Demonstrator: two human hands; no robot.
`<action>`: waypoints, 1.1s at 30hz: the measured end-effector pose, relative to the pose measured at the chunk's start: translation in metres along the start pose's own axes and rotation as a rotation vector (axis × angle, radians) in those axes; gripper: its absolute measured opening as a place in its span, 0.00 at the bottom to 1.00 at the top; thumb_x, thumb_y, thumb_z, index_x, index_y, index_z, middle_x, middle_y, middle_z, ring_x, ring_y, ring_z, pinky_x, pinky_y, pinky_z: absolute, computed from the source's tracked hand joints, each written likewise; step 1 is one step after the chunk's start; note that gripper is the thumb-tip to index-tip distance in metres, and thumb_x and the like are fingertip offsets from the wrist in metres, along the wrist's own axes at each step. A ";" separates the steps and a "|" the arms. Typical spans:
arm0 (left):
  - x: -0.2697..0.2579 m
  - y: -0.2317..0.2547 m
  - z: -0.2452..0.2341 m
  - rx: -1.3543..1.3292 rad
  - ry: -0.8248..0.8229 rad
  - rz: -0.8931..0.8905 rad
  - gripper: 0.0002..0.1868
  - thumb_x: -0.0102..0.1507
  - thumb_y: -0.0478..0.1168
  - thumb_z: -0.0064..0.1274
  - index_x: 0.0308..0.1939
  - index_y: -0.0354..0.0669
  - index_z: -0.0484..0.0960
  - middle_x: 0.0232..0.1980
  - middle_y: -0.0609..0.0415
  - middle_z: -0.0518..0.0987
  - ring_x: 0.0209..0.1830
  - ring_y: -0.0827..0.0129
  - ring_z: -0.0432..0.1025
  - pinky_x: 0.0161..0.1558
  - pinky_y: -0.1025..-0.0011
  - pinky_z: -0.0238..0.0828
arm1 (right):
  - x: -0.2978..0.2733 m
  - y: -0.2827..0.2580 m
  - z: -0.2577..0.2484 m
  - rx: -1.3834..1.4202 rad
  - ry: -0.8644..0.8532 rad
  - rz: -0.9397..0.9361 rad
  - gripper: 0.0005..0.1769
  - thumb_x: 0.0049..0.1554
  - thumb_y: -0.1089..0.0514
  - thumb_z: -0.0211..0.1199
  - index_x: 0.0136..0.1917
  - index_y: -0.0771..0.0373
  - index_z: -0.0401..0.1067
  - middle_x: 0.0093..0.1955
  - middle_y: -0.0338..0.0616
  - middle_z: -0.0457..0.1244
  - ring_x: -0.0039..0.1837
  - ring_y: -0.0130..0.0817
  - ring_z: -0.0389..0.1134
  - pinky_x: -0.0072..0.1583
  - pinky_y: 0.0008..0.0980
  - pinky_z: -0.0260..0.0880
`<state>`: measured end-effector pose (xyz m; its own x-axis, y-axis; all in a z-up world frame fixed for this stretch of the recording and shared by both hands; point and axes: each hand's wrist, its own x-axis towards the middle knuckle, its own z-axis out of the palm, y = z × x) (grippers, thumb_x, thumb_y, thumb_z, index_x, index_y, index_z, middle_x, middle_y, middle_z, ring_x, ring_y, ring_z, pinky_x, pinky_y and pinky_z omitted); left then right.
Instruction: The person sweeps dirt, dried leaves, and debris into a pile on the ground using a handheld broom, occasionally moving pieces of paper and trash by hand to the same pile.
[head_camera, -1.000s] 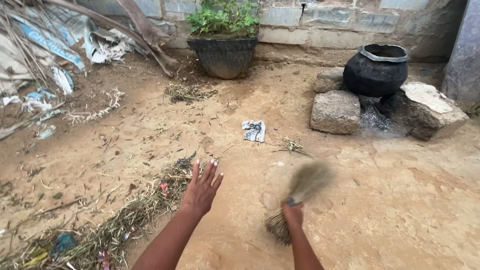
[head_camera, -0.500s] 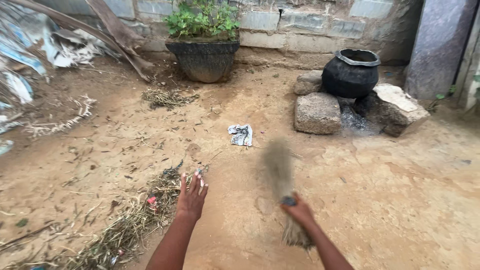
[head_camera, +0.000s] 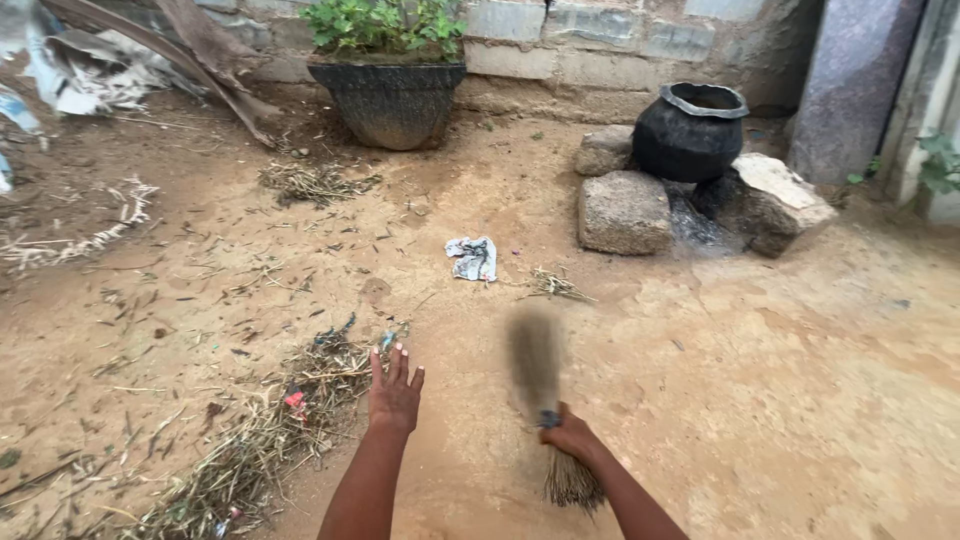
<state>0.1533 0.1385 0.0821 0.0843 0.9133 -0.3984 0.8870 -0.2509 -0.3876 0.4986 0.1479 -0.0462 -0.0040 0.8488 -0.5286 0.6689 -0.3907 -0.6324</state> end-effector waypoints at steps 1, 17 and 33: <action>0.005 0.005 -0.001 -0.011 0.031 -0.002 0.41 0.69 0.36 0.41 0.83 0.53 0.39 0.86 0.42 0.35 0.85 0.46 0.23 0.72 0.28 0.14 | -0.004 -0.012 0.000 -0.057 -0.015 -0.053 0.51 0.46 0.51 0.69 0.78 0.55 0.51 0.58 0.50 0.69 0.56 0.39 0.72 0.59 0.39 0.74; 0.017 0.005 -0.009 -0.052 0.014 0.028 0.48 0.66 0.33 0.44 0.83 0.52 0.33 0.86 0.41 0.35 0.85 0.47 0.22 0.71 0.29 0.12 | 0.002 0.027 -0.045 0.101 0.346 0.111 0.47 0.54 0.46 0.67 0.75 0.70 0.51 0.56 0.60 0.67 0.56 0.48 0.70 0.59 0.45 0.73; 0.086 -0.003 0.002 -0.264 0.024 0.048 0.44 0.68 0.37 0.40 0.84 0.52 0.35 0.86 0.42 0.35 0.85 0.46 0.22 0.72 0.28 0.13 | -0.033 -0.036 -0.026 0.020 0.358 0.029 0.51 0.51 0.44 0.66 0.80 0.59 0.48 0.56 0.56 0.71 0.57 0.46 0.73 0.60 0.42 0.74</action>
<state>0.1567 0.2167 0.0473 0.1372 0.9106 -0.3899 0.9692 -0.2048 -0.1371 0.4942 0.1431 0.0083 0.2780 0.9069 -0.3166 0.6504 -0.4203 -0.6328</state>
